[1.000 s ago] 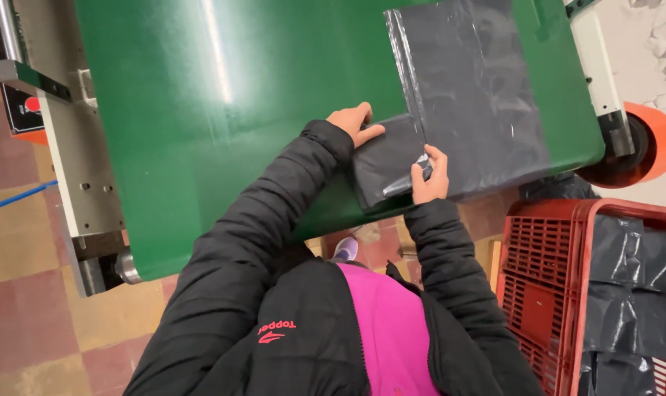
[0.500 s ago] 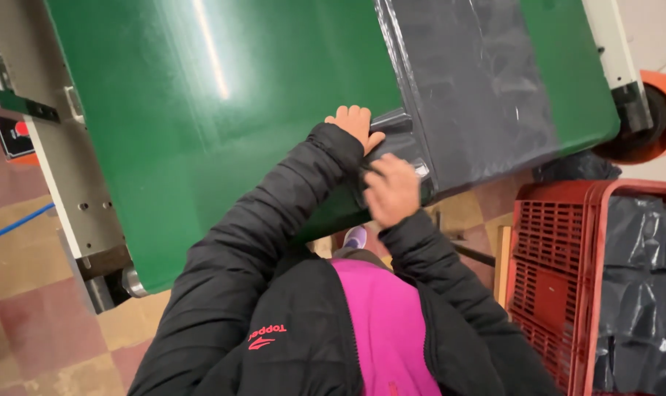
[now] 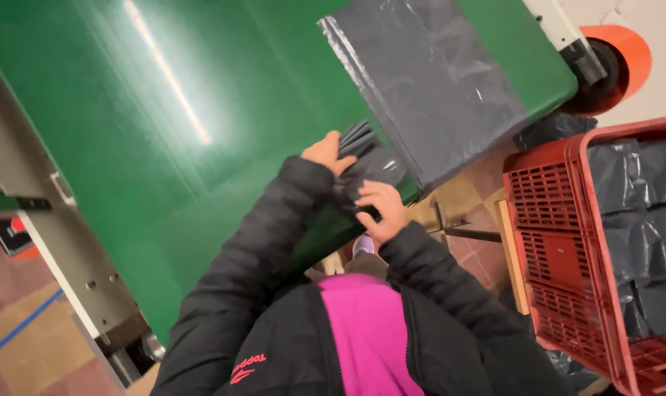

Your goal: Folding black plastic bags coming off a conveyor belt and placing them into a red plastic crate.

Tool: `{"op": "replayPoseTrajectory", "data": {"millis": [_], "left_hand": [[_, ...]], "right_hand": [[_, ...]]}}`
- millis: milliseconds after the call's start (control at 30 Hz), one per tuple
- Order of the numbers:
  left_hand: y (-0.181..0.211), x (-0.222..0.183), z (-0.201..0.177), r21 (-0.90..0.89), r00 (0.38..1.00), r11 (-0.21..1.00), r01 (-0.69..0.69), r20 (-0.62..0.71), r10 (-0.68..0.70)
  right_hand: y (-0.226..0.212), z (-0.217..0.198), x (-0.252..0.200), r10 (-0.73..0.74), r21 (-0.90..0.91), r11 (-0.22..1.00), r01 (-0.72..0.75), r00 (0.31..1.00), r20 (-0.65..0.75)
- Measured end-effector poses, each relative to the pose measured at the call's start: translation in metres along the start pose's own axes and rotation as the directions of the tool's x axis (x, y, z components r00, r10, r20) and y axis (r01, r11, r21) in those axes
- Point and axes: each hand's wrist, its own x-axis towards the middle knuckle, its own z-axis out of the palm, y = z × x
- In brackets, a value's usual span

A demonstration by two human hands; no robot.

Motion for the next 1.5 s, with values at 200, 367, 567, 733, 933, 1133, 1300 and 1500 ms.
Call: {"op": "replayPoseTrajectory", "data": {"millis": [200,367,567,733,933,1133,1300,1500], "left_hand": [[-0.091,-0.049,-0.11,0.09,0.996,0.992,0.085,0.023,-0.087],[-0.155,-0.081,-0.167,0.269,0.951,0.912,0.309,-0.067,-0.302],[0.021,-0.101,-0.142,0.609,0.924,0.767,0.201,-0.378,0.059],[0.152,-0.055,0.012,0.658,0.829,0.651,-0.379,-0.07,0.554],[0.181,-0.022,0.127,0.627,0.587,0.472,-0.62,-0.028,0.809],[0.193,-0.009,0.115,0.081,0.682,0.68,-0.728,-0.006,0.731],[0.205,-0.03,0.066,-0.273,0.789,0.759,-0.591,0.004,0.615],[0.151,0.008,0.008,-0.82,0.954,0.532,-0.212,-0.055,0.295]], "right_hand": [[0.086,0.034,-0.13,0.736,0.528,0.63,-0.569,0.655,-0.171],[0.237,0.042,-0.186,0.996,0.894,-0.084,-0.44,-0.004,0.092],[0.242,0.009,-0.126,0.938,0.94,-0.34,-0.024,0.068,0.341],[0.258,-0.005,-0.154,0.923,0.929,-0.368,-0.027,0.113,0.368],[0.216,-0.092,-0.193,0.725,0.823,-0.568,0.004,0.476,0.498],[0.231,-0.105,-0.234,0.596,0.868,0.129,-0.48,0.737,0.319],[0.248,-0.124,-0.203,0.569,0.657,0.604,-0.452,0.821,0.042],[0.231,-0.214,-0.017,0.553,0.813,0.564,-0.146,0.798,-0.241]]}}
